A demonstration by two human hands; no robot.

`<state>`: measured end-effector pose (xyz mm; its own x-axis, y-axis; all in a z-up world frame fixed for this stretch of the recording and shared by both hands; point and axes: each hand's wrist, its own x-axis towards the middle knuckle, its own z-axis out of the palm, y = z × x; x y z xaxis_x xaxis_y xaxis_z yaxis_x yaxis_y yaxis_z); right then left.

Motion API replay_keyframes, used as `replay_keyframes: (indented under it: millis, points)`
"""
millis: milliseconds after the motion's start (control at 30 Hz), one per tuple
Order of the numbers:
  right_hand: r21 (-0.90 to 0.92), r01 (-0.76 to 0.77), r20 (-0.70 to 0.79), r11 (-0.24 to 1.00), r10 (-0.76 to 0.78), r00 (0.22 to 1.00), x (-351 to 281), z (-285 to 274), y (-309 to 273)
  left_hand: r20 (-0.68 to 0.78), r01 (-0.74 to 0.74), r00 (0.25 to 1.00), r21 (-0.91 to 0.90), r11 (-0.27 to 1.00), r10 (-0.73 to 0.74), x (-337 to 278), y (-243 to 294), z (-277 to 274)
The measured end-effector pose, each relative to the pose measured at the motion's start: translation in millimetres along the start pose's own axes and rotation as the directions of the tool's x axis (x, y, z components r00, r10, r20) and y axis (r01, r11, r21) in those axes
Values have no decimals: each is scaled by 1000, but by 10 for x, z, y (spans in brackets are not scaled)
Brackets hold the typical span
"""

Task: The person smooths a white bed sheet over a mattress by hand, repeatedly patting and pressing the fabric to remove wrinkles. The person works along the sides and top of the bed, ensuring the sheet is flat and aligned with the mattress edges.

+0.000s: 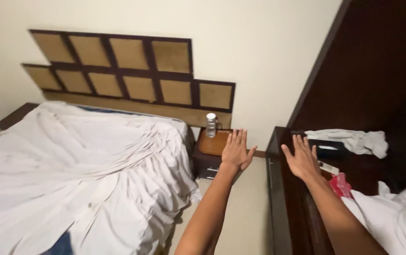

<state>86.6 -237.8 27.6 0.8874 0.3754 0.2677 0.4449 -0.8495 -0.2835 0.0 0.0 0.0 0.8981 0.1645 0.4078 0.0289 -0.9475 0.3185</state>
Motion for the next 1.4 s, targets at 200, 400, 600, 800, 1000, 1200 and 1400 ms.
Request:
replay_keyframes:
  millis: [200, 400, 600, 800, 1000, 1200, 1400]
  points:
    - [40, 31, 28, 999, -32, 999, -273, -26, -403, -40, 31, 999, 50, 998, -29, -451, -182, -302]
    - [53, 30, 25, 998, -32, 999, -656, 137, -774, -43, 26, 999, 70, 997, -24, -940, -438, -592]
    - [76, -5, 53, 997, 1, 999, -1359, 239, -1354, -11, 32, 999, 73, 997, -32, -1778, -776, -967]
    - [63, 12, 99, 998, -18, 995, -2133, 478, -1931, 26, 70, 997, 26, 997, -71, -2685, -1135, -1259]
    - [75, 44, 108, 996, -52, 993, -2718, 496, -2311, 47, 138, 989, 37, 990, -139, -3289, -1202, -1508]
    - [86, 44, 130, 995, -55, 990, -3169, 191, -2495, 12, 137, 991, 10, 991, -137, -3662, -1005, -1738]
    - [74, 45, 168, 996, -57, 984, -3779, 272, -2347, 58, 129, 990, 37, 991, -131, -4210, -801, -1605]
